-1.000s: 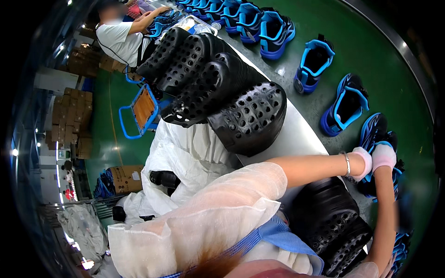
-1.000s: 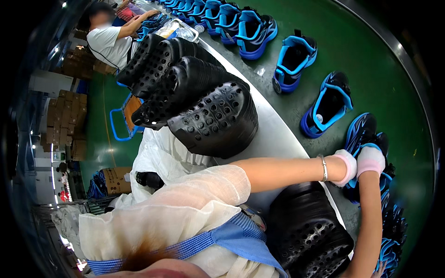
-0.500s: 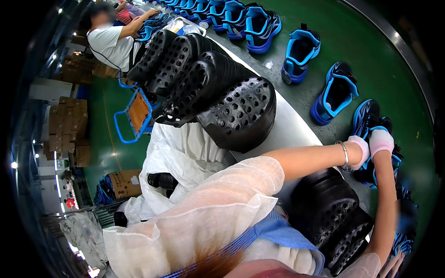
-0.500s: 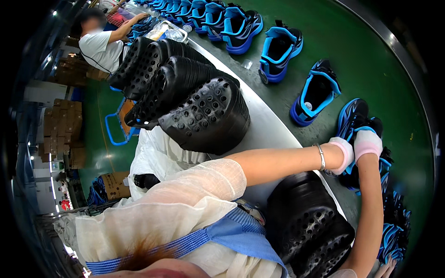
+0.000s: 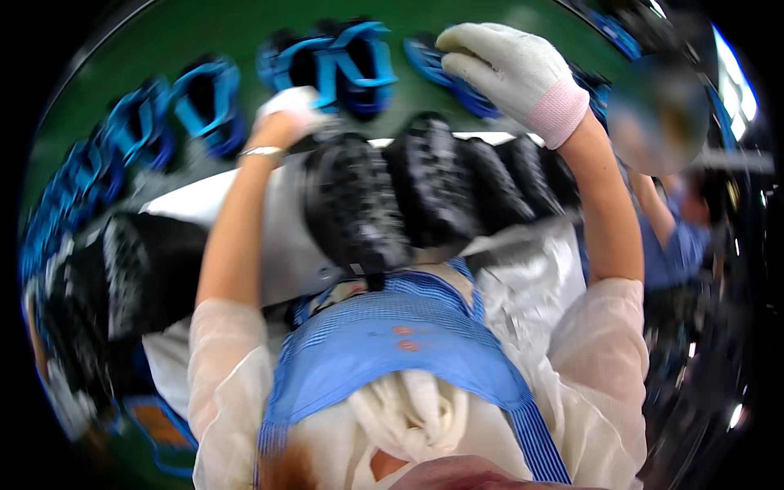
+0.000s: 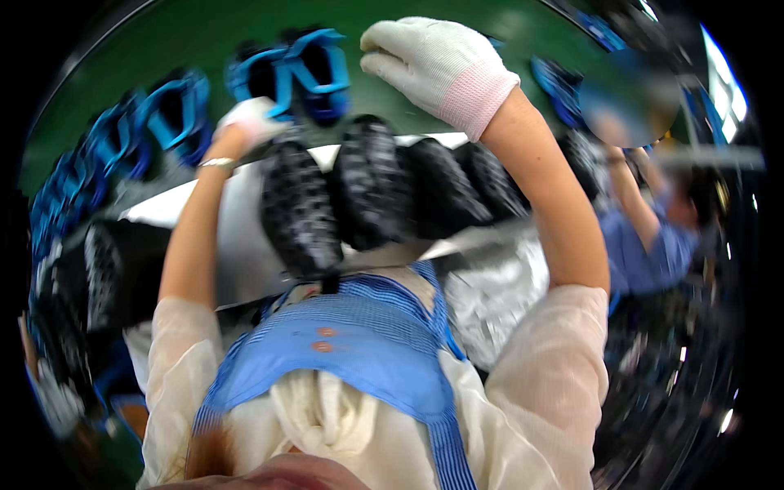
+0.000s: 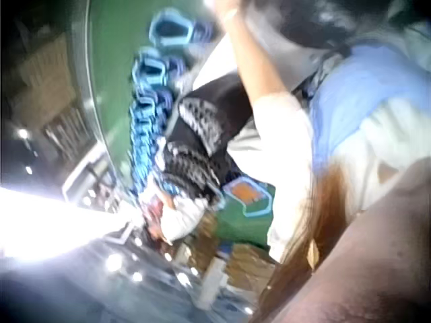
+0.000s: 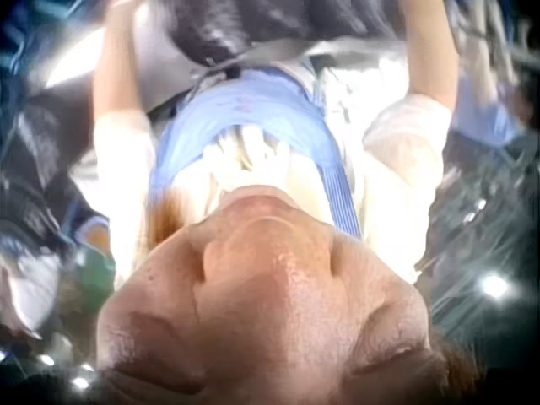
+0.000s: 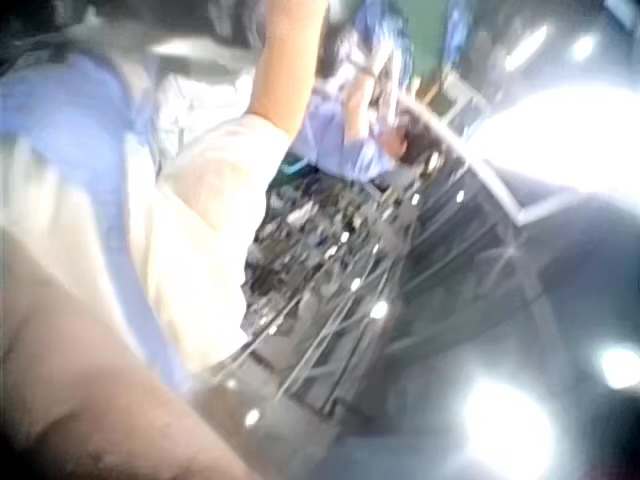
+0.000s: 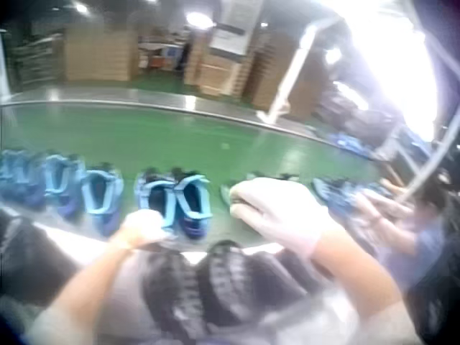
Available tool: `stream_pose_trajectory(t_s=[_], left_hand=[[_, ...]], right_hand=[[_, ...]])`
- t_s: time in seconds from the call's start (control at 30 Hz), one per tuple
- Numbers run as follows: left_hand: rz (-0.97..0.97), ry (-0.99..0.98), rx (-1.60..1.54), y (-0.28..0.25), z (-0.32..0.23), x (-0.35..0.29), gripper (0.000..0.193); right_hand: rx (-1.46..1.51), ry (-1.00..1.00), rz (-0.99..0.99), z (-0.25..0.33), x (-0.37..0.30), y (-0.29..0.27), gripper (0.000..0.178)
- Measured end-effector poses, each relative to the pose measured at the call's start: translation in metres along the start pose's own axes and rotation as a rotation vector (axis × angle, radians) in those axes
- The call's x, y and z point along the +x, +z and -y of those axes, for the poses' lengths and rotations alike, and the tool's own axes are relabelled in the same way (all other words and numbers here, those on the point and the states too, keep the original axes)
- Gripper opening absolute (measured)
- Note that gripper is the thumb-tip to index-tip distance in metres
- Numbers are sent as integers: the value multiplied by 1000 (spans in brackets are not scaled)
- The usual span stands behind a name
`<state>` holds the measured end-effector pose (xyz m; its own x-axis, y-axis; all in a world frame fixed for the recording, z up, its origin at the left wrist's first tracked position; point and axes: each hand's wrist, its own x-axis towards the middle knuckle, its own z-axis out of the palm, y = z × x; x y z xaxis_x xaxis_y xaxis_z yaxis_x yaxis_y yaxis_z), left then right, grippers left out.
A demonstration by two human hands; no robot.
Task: The person assembles shoes by repeatedly picking up a black shoe component and fitting it onto a blue and black shoe upper at a workbench.
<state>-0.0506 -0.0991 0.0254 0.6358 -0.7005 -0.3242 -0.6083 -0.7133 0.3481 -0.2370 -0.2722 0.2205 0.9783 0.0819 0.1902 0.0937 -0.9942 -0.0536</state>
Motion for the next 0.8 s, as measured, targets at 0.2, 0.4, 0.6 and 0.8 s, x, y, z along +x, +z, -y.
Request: stream_pose_trajectory(t_s=[0.2, 0.4, 0.6, 0.8], left_hand=[[161, -6, -110, -25, 5, -8, 38], [-214, 80, 34, -16, 48, -14, 51], [-323, 53, 220, -42, 23, -47, 59], [-484, 275, 105, -46, 10, -57, 52]], right_hand=[[-117, 542, -297, -36, -160, -77, 22], [-236, 817, -286, -66, -280, -70, 21], [-196, 999, -196, -89, -294, -29, 49], [-399, 802, -140, -95, -289, -21, 42]])
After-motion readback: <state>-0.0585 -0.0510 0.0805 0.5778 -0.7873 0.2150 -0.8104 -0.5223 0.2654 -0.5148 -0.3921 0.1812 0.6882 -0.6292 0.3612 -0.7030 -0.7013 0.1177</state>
